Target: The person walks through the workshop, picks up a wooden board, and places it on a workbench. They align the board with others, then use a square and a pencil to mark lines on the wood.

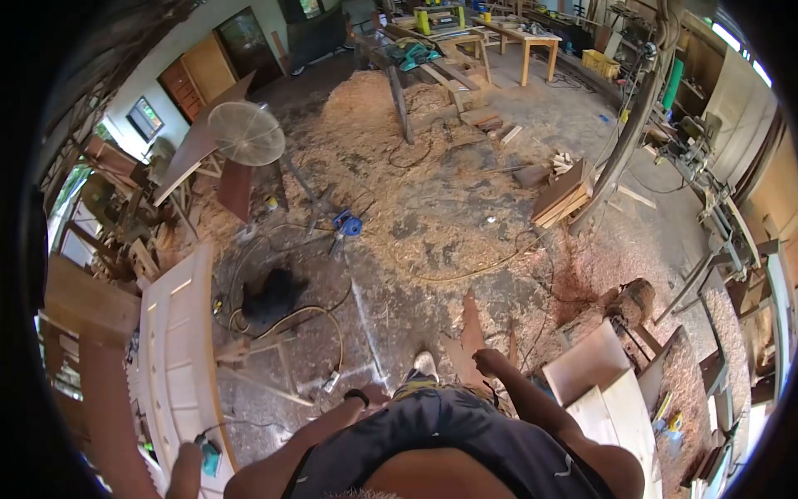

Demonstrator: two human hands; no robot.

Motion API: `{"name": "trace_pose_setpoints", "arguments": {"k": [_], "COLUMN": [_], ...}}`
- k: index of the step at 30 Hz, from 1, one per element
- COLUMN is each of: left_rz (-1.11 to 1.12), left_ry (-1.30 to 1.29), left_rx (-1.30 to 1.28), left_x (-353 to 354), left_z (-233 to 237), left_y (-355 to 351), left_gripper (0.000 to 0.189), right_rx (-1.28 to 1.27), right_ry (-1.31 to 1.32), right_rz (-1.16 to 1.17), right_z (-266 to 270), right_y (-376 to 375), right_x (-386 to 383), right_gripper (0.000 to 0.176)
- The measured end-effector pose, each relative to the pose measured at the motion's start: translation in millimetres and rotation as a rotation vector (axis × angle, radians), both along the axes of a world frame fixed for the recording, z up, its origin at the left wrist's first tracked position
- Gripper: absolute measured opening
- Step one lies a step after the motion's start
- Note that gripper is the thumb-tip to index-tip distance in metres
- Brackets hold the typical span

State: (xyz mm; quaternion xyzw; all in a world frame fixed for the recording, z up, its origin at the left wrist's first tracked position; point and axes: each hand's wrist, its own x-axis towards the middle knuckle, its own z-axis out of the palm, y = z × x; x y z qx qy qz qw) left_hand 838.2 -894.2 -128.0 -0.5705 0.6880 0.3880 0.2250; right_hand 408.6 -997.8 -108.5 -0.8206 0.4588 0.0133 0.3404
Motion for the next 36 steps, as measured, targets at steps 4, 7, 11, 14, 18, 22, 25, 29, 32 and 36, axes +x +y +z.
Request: {"name": "trace_pose_setpoints", "arguments": {"k": [4, 7, 11, 14, 18, 22, 25, 29, 32, 36], "left_rz": [0.019, 0.006, -0.168, -0.198, -0.834, -1.043, -1.075, -1.041, -0.975, -0.972], "left_ry": [0.145, 0.544, 0.738, 1.168, 1.454, 1.476, 1.467, 1.491, 1.501, 1.510], "left_rx": [-0.002, -0.523, -1.272, -1.777, -2.100, -2.079, -2.068, -2.021, -1.991, -1.968], "left_x": [-8.0, -18.1, -58.0, -84.0, -102.2, -130.9, -142.2, -165.2, -181.5, -200.5], "left_z": [102.5, 159.0, 393.6, 551.5, 661.7, 695.3, 698.7, 685.6, 667.2, 652.9], "left_y": [-189.0, -338.1, -535.8, -605.3, -638.2, -708.7, -770.8, -865.0, -944.4, -1067.4], "left_gripper": [0.052, 0.058, 0.055, 0.032, 0.033, 0.034, 0.034, 0.035, 0.035, 0.036], "right_rx": [0.210, 0.301, 0.330, 0.348, 0.238, 0.303, 0.177, -0.211, 0.056, 0.301], "right_ry": [-0.214, -0.371, -0.377, -0.286, -0.217, -0.058, -0.154, -0.019, -0.025, -0.311], "right_rz": [-0.476, -0.949, -1.200, -1.275, -1.054, -1.010, -0.950, -0.773, -0.878, -1.070], "right_z": [-6.5, 25.8, 29.6, -1.5, -121.1, -33.0, -3.8, 2.5, 45.5, -18.9], "right_y": [-59.4, -86.1, -133.1, -178.7, -275.6, -445.6, -551.1, -670.6, -751.0, -826.1], "right_x": [-49.2, -71.2, -89.6, -115.7, -178.0, -180.1, -195.6, -218.9, -218.5, -246.1], "right_gripper": [0.029, 0.028, 0.026, 0.027, 0.024, 0.029, 0.033, 0.030, 0.029, 0.026]}}
